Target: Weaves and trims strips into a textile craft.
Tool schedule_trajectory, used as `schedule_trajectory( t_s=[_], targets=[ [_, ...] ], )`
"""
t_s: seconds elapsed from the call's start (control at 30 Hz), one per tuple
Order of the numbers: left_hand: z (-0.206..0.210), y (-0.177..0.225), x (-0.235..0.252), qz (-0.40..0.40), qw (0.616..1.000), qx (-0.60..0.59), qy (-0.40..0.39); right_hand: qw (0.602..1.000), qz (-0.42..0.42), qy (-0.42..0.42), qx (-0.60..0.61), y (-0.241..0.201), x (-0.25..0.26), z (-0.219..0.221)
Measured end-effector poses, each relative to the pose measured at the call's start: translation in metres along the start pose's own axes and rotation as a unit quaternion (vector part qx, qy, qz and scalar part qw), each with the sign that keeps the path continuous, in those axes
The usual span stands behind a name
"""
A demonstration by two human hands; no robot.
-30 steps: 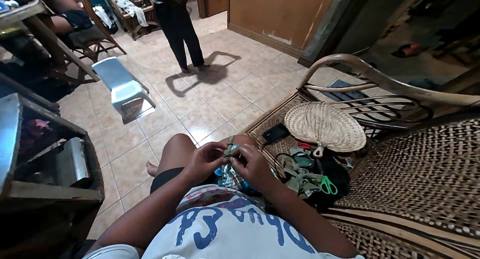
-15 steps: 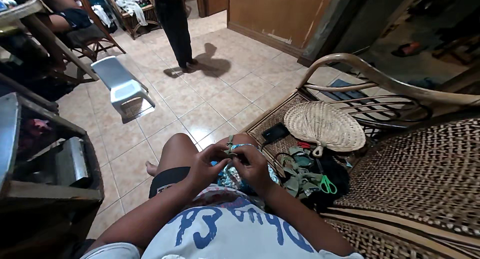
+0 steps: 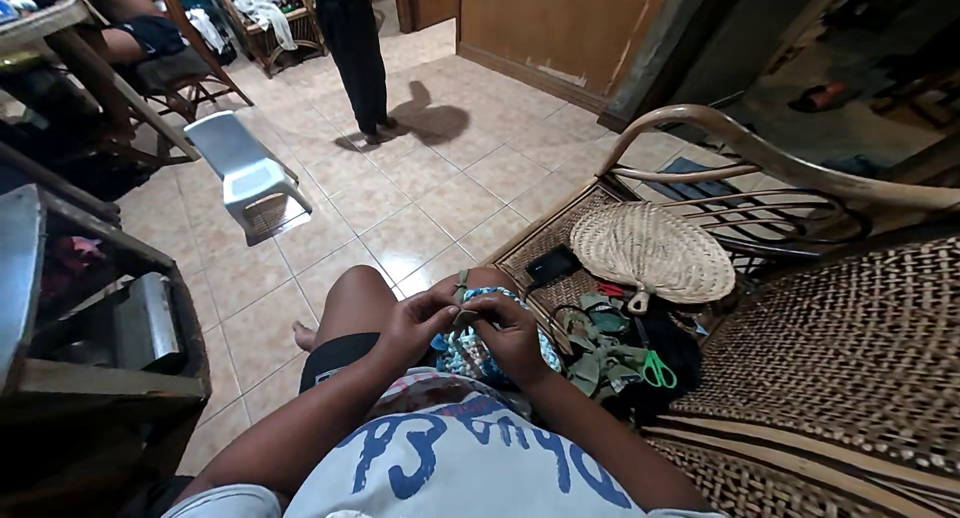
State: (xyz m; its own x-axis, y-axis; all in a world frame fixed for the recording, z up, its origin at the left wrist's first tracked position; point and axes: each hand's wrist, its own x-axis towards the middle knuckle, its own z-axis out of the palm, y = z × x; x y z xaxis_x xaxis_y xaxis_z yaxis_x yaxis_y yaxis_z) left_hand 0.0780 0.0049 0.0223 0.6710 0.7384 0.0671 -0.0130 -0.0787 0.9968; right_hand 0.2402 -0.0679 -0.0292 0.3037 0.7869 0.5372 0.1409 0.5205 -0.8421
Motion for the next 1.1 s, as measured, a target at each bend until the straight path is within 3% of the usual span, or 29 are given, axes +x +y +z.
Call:
schedule_trajectory(
  t_s=[0.17,0.33,0.47,0.53,0.6,0.67,0.7,0.77,0.83,0.87,1.0,1.1],
  targets=[
    [-0.006,0.019,0.003,-0.002,0.999,0.023,0.037,0.976,0.191,-0.060,0.082,-0.027,0.019,-0.010],
    [-0.040,0.029,0.011,0.088,0.991,-0.094,0.041,0.966,0.206,-0.129,0.085,-0.025,0.036,-0.029],
    [-0.059,0.060,0.005,0.088,0.964,-0.229,0.099,0.964,0.213,-0.134,0.081,-0.020,0.039,-0.039],
    [-0.071,0.067,0.001,0.100,0.964,-0.221,0.106,0.961,0.222,-0.132,0.096,-0.019,0.038,-0.040],
    [-0.083,0.069,-0.002,0.145,0.979,-0.118,0.082,0.960,0.233,-0.127,0.090,-0.022,0.038,-0.041],
    [-0.096,0.070,-0.005,0.182,0.971,0.145,0.057,0.962,0.236,-0.116,0.072,-0.027,0.039,-0.046],
    [-0.100,0.073,-0.007,0.184,0.933,0.305,0.046,0.964,0.235,-0.109,0.064,-0.030,0.039,-0.048],
    [-0.098,0.078,-0.008,0.140,0.855,0.498,-0.022,0.964,0.239,-0.101,0.051,-0.036,0.040,-0.052],
    [-0.098,0.077,-0.005,0.145,0.798,0.581,-0.067,0.965,0.239,-0.096,0.049,-0.037,0.039,-0.053],
    [-0.099,0.077,-0.003,0.158,0.787,0.592,-0.066,0.965,0.238,-0.095,0.049,-0.037,0.039,-0.053],
    [-0.108,0.083,0.001,0.255,0.816,0.513,0.075,0.960,0.250,-0.074,0.103,-0.030,0.036,-0.048],
    [-0.109,0.076,0.003,0.267,0.907,0.292,0.144,0.950,0.275,-0.071,0.129,-0.028,0.035,-0.040]
  ],
)
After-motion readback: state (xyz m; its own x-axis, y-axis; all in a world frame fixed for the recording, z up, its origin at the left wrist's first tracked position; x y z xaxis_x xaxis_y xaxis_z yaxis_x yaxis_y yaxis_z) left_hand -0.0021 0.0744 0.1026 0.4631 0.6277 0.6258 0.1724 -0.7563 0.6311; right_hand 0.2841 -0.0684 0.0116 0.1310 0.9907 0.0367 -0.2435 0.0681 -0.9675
